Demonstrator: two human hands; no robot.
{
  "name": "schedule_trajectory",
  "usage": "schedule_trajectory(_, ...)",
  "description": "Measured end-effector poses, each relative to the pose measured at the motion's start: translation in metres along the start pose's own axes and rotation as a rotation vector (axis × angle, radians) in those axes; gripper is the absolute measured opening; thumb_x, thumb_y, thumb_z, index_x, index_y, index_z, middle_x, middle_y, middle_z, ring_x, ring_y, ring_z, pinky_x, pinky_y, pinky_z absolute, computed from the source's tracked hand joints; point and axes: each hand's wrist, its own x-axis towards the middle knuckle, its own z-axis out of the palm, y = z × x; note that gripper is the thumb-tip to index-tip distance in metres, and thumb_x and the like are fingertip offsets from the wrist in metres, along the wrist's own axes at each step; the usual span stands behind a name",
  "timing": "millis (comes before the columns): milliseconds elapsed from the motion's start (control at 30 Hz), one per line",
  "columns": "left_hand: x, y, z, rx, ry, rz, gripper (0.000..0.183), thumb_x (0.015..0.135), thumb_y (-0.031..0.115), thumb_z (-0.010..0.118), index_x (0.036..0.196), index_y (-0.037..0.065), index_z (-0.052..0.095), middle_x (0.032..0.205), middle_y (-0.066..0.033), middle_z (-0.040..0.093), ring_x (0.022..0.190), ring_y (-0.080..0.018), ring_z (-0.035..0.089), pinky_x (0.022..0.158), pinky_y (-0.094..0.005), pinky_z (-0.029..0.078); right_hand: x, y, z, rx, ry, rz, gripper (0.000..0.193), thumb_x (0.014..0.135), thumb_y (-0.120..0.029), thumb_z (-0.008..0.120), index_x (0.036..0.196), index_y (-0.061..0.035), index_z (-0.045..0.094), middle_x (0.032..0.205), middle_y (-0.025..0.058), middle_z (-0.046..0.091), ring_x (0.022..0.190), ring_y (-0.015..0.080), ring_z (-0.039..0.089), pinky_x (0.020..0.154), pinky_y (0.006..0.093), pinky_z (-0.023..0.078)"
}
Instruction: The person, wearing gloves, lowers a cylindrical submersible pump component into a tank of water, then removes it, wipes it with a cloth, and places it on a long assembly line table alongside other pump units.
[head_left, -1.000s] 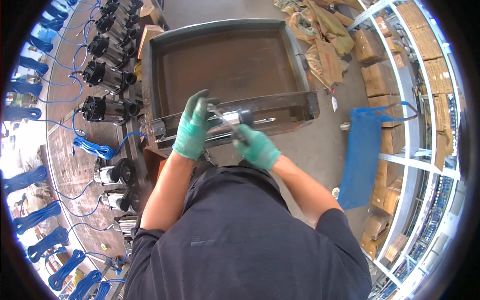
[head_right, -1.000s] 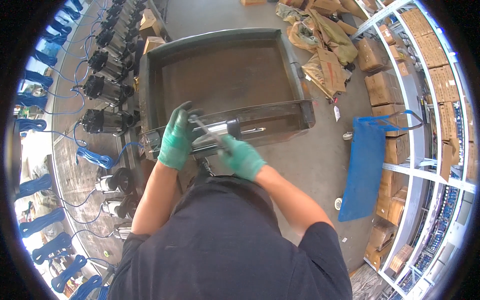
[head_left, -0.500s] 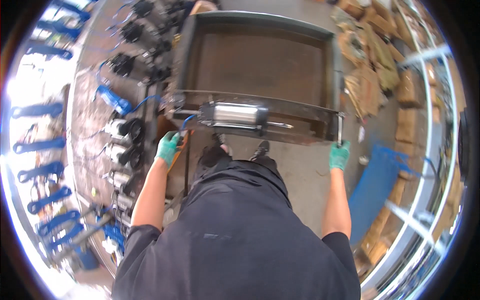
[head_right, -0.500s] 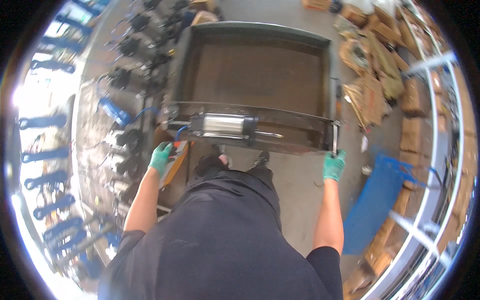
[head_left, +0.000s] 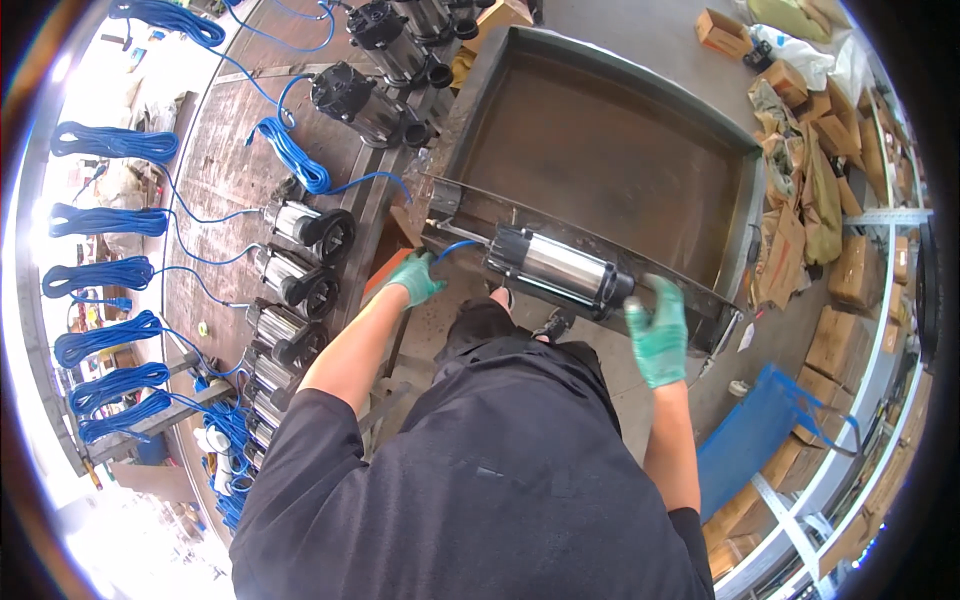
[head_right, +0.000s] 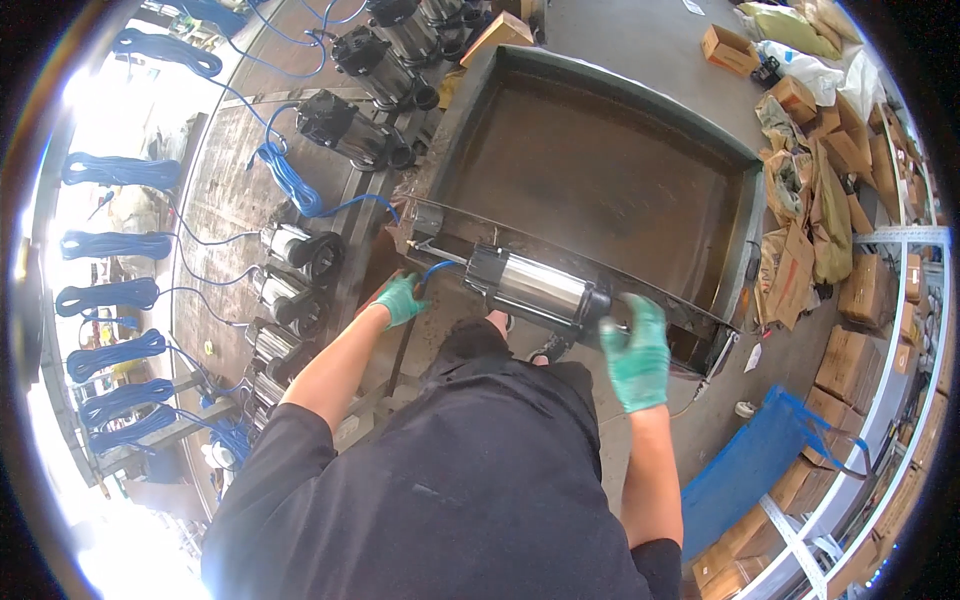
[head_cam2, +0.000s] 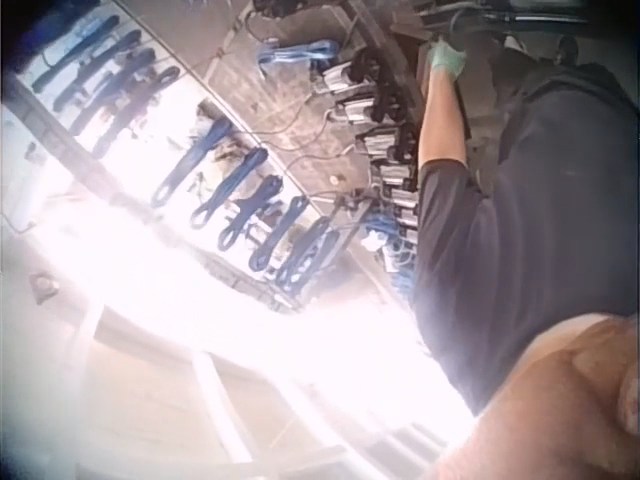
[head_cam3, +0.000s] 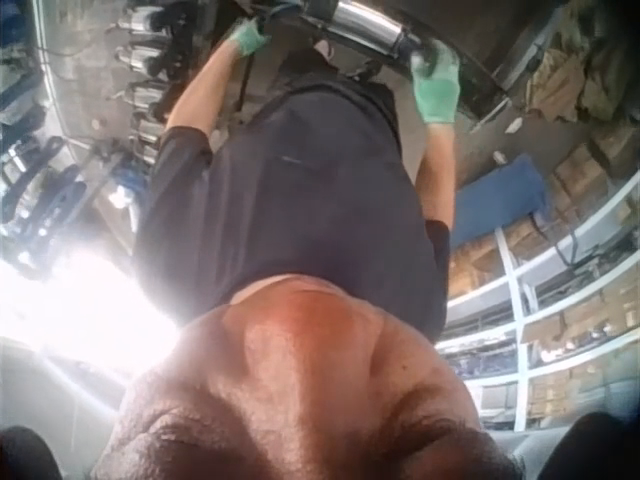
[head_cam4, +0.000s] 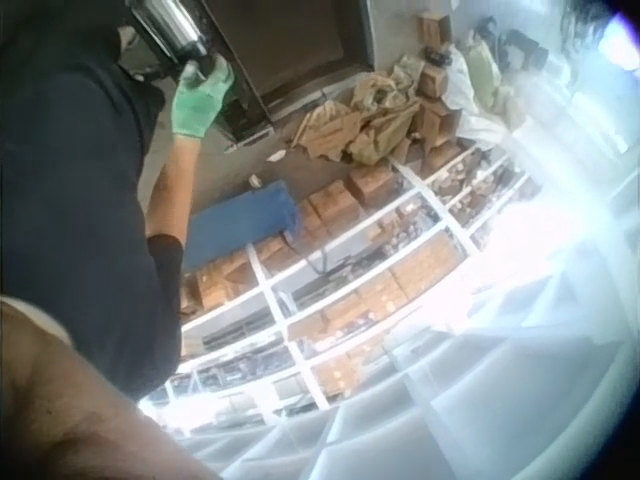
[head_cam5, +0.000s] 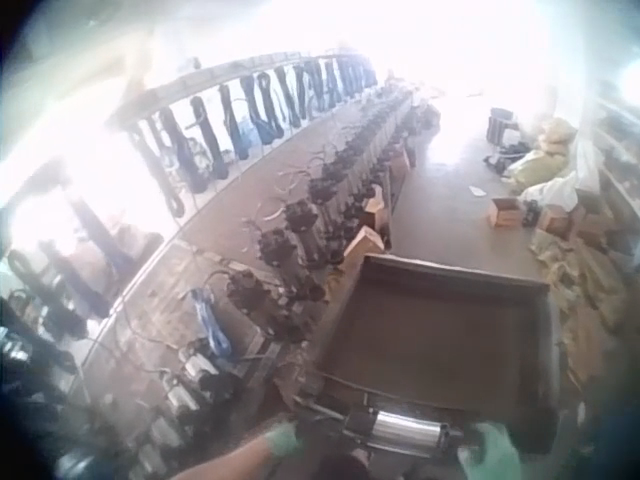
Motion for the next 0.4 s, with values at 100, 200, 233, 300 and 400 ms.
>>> schedule_trajectory(100, -0.016, 0.010, -0.035, 0.223, -0.092, 0.062, 0.064, 0.087, 0.040, 0.071, 0.141, 0.009, 0.055, 0.148, -0.0196, 0.049, 0.139, -0.0394, 0.045, 0.112, -0.0435, 0.041, 0.031, -0.039, 0.018, -0.106, -0.209, 0.003, 0.032, 0.088, -0.022, 0.070, 0.116, -0.0098, 0.063, 0.123, 0.0150, 0.062, 0.100, 0.0393, 0.066, 0.086, 0.0472, 0.055)
schedule_trajectory(200, -0.039, 0.004, -0.070, 0.317, -0.033, 0.180, 0.043, 0.088, 0.040, 0.070, 0.121, 0.012, 0.068, 0.126, -0.0187, 0.064, 0.120, -0.0395, 0.058, 0.104, -0.0453, 0.044, 0.054, -0.030, 0.023, -0.194, -0.403, 0.053, 0.020, 0.083, -0.013, 0.065, 0.102, -0.0074, 0.067, 0.113, 0.0166, 0.066, 0.090, 0.0390, 0.068, 0.082, 0.0484, 0.055)
schedule_trajectory(233, -0.047, 0.017, -0.104, 0.237, -0.102, 0.150, 0.039, 0.087, 0.039, 0.071, 0.113, 0.010, 0.070, 0.117, -0.0191, 0.067, 0.113, -0.0396, 0.060, 0.102, -0.0462, 0.045, 0.057, -0.025, 0.021, -0.111, -0.409, -0.002, 0.016, 0.080, -0.009, 0.063, 0.095, -0.0051, 0.068, 0.102, 0.0179, 0.068, 0.086, 0.0392, 0.068, 0.078, 0.0483, 0.054)
schedule_trajectory(300, -0.058, 0.031, -0.155, 0.129, -0.051, 0.213, 0.034, 0.086, 0.039, 0.073, 0.097, 0.007, 0.070, 0.097, -0.0195, 0.070, 0.097, -0.0398, 0.064, 0.097, -0.0481, 0.046, 0.070, -0.026, 0.013, -0.055, -0.433, 0.049, 0.014, 0.080, -0.008, 0.062, 0.093, -0.0042, 0.067, 0.097, 0.0183, 0.069, 0.086, 0.0389, 0.068, 0.077, 0.0473, 0.054)
schedule_trajectory(400, -0.058, 0.029, -0.219, 0.215, 0.055, 0.336, 0.042, 0.083, 0.044, 0.076, 0.094, 0.004, 0.070, 0.096, -0.0213, 0.071, 0.094, -0.0390, 0.065, 0.095, -0.0467, 0.047, 0.085, -0.027, -0.013, 0.023, -0.485, 0.214, 0.013, 0.079, -0.006, 0.063, 0.090, -0.0030, 0.067, 0.092, 0.0214, 0.070, 0.088, 0.0343, 0.071, 0.079, 0.0447, 0.054)
